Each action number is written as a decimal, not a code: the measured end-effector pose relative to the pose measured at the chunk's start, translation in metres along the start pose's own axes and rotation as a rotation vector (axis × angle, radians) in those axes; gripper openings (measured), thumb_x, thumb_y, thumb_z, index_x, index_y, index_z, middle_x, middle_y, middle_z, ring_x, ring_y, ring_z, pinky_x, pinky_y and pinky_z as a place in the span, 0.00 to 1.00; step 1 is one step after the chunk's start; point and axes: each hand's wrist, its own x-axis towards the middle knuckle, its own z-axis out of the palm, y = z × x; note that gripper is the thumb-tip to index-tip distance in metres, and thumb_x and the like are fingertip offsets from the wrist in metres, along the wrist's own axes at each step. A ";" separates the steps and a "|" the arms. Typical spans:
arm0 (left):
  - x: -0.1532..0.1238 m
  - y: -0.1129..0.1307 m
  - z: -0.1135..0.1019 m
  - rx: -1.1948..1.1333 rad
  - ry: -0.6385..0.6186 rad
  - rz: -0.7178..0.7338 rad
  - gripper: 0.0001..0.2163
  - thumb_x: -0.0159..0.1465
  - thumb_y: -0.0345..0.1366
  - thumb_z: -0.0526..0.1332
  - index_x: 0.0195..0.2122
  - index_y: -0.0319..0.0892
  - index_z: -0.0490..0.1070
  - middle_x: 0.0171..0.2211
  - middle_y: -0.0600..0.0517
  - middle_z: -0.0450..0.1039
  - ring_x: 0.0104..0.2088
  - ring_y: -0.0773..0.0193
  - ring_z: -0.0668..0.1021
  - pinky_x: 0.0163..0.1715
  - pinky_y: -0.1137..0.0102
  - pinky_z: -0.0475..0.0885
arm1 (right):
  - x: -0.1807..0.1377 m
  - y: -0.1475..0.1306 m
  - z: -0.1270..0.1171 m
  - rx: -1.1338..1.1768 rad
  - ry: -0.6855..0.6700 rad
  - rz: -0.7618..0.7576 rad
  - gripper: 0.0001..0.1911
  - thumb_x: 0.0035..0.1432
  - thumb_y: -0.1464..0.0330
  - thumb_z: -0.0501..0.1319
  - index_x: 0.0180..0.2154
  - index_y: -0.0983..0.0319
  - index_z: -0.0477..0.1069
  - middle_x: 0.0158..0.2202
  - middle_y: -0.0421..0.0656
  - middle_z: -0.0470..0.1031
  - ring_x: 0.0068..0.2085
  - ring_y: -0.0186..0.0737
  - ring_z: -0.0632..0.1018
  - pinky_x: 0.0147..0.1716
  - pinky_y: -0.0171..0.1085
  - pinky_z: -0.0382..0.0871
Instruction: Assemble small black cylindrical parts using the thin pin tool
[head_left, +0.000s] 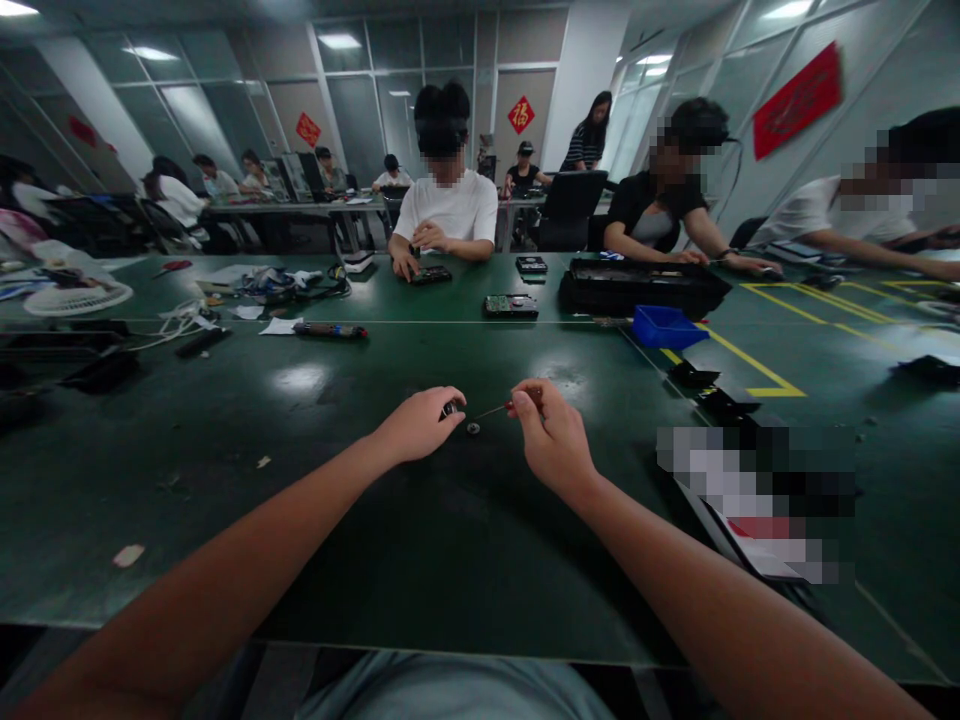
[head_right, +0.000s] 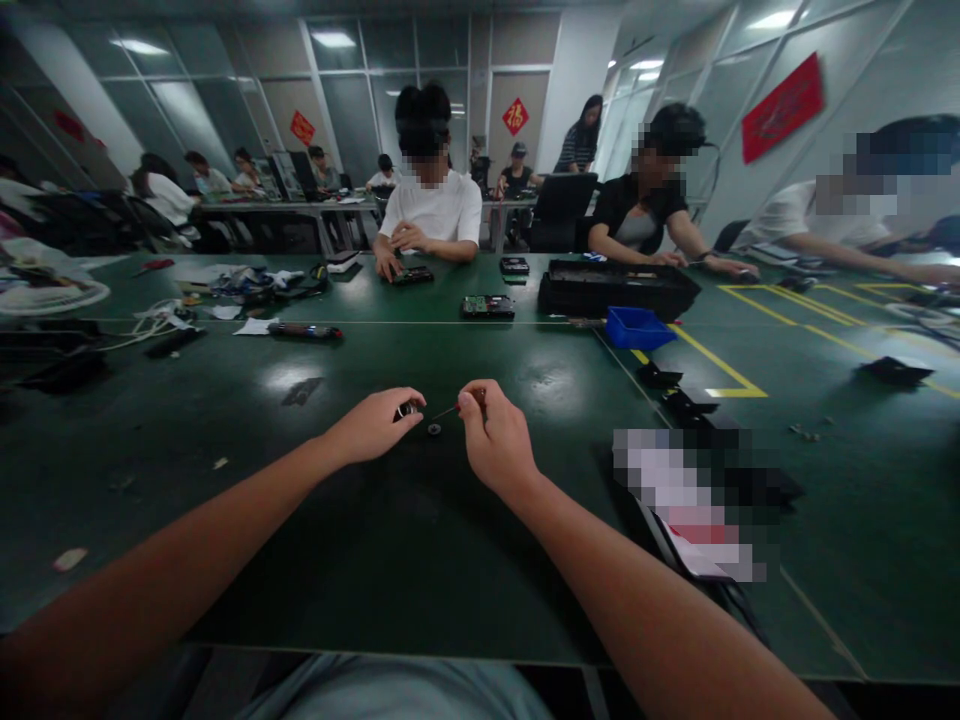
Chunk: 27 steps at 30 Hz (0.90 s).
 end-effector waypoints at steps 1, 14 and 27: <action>0.002 0.001 0.002 0.058 -0.041 0.031 0.13 0.68 0.40 0.57 0.51 0.44 0.74 0.48 0.46 0.76 0.47 0.53 0.77 0.47 0.59 0.70 | 0.000 0.000 0.000 -0.002 -0.003 -0.001 0.09 0.70 0.62 0.52 0.40 0.57 0.68 0.34 0.43 0.78 0.36 0.43 0.80 0.37 0.41 0.69; 0.015 -0.001 0.013 0.218 -0.206 0.084 0.13 0.67 0.46 0.61 0.45 0.44 0.76 0.42 0.46 0.77 0.41 0.53 0.77 0.38 0.64 0.69 | 0.001 -0.001 -0.001 0.002 -0.026 0.015 0.09 0.70 0.62 0.53 0.40 0.57 0.68 0.34 0.43 0.79 0.36 0.43 0.81 0.38 0.41 0.69; 0.010 -0.056 -0.033 -0.623 0.067 -0.385 0.13 0.64 0.46 0.63 0.36 0.39 0.75 0.34 0.46 0.75 0.24 0.67 0.69 0.22 0.72 0.58 | 0.001 0.001 0.001 0.022 -0.046 0.009 0.09 0.70 0.62 0.53 0.40 0.58 0.69 0.33 0.42 0.79 0.36 0.42 0.81 0.36 0.39 0.69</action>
